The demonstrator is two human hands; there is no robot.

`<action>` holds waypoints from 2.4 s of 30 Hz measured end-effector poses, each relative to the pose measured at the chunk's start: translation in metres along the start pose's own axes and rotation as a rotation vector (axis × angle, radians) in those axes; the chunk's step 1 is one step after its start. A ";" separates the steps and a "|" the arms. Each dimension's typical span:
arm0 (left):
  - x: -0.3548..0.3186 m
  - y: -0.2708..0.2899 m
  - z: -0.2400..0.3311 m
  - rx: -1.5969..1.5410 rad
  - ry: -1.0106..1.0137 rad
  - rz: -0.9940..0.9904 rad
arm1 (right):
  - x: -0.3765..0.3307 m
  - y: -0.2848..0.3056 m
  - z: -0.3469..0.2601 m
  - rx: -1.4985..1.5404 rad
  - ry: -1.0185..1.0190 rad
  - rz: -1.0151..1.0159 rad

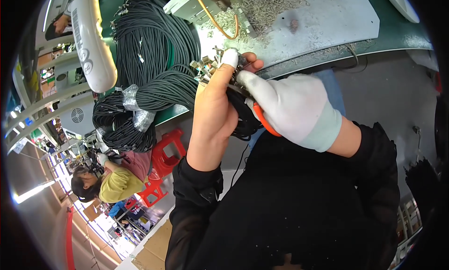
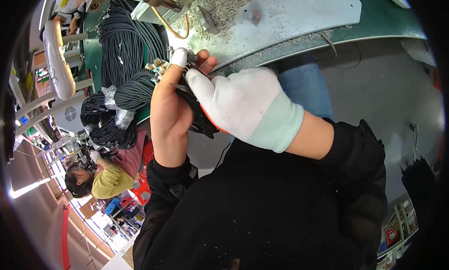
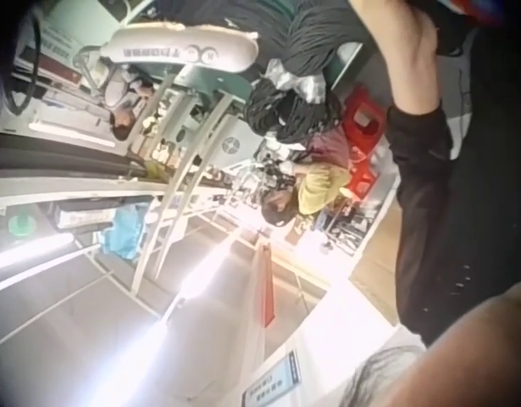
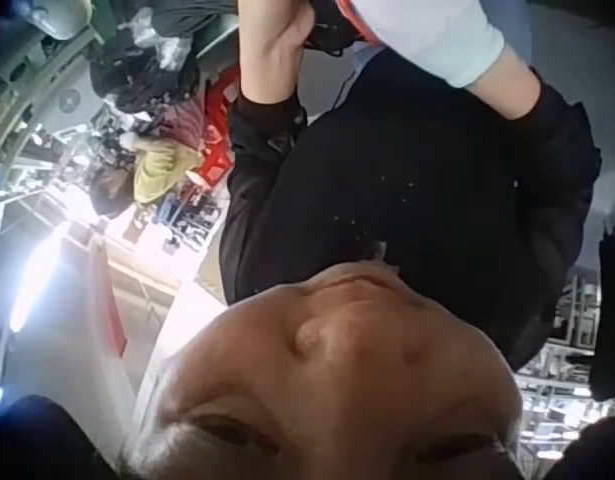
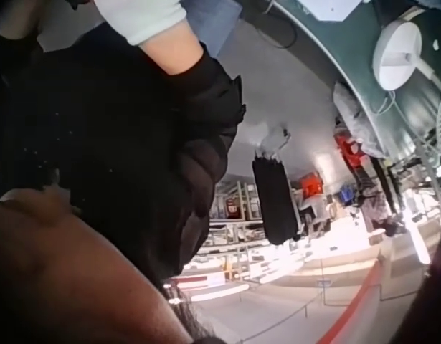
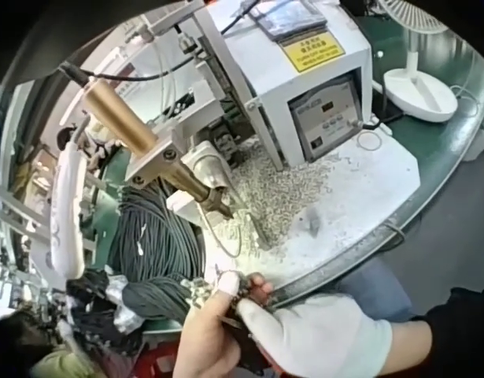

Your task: The person picks up a bundle of cables, cuts the plastic ties with shears, and then repeatedly inserts the wire ends into a machine and trims them.

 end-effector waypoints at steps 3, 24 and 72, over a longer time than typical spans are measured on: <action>0.003 -0.001 -0.003 0.090 -0.036 0.009 | 0.000 0.005 0.011 0.078 -0.079 -0.004; -0.014 -0.088 0.005 0.924 -0.344 -0.456 | -0.038 0.078 0.082 0.895 -0.665 -0.055; -0.043 -0.060 0.033 0.945 -0.689 0.027 | -0.047 0.044 0.040 0.841 -0.636 -0.100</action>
Point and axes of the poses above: each hand's wrist, its own x-axis towards the middle knuckle, its own y-axis out of the back of the hand, z = x × y, the point moved 8 cm from there along x, towards the middle knuckle, and after that the axes turned 13 degrees about x, right-handed, at the moved point
